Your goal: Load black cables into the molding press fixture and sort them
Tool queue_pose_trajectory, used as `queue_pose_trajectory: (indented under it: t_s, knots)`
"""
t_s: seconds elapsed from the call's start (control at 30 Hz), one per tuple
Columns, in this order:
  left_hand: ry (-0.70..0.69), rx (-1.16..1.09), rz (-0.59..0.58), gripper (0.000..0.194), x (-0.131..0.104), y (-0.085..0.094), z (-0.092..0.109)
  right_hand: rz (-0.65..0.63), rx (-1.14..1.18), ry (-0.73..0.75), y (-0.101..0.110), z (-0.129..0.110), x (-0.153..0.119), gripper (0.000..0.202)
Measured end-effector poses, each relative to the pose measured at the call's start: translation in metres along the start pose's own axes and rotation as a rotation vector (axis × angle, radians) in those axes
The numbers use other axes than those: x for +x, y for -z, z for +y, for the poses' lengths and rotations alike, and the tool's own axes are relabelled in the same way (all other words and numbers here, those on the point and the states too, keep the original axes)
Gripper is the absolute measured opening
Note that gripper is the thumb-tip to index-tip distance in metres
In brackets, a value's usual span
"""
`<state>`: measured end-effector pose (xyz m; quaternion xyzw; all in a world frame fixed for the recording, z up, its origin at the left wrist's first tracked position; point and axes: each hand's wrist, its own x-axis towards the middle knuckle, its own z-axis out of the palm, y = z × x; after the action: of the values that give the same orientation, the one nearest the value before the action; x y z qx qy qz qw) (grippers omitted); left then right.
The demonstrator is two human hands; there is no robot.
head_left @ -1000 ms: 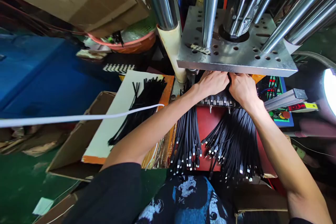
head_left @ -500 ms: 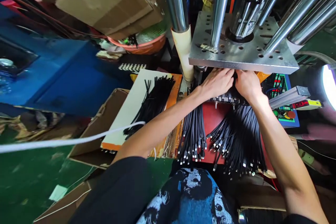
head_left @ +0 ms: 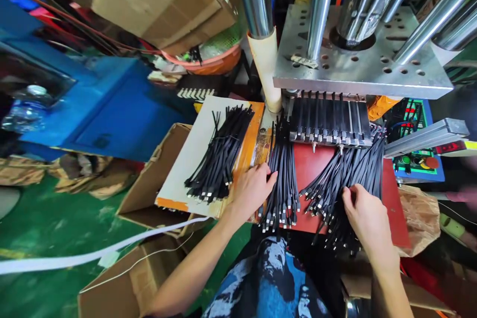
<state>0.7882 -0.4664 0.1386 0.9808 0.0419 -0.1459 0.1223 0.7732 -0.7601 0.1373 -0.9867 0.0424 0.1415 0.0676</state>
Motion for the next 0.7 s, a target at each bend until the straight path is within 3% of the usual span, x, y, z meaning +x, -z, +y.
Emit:
queue_pose_trajectory:
  t_s: [0.2,0.37,0.5,0.7]
  knots:
    - [-0.025,-0.006,-0.044,0.023,0.002,0.002,0.002,0.041,0.083,-0.047,-0.003,0.012,-0.006,0.032]
    - [0.003,-0.023,-0.052,0.024,0.008,0.002,-0.009,0.121,0.389,-0.059,0.006,0.030,-0.005,0.039]
    - [-0.043,-0.088,-0.088,0.024,0.016,0.006,-0.013,0.088,0.554,-0.039,0.009,0.044,-0.003,0.048]
    - [-0.107,-0.279,-0.091,0.026,0.016,0.026,-0.017,0.103,0.729,-0.009,0.001,0.056,0.003,0.046]
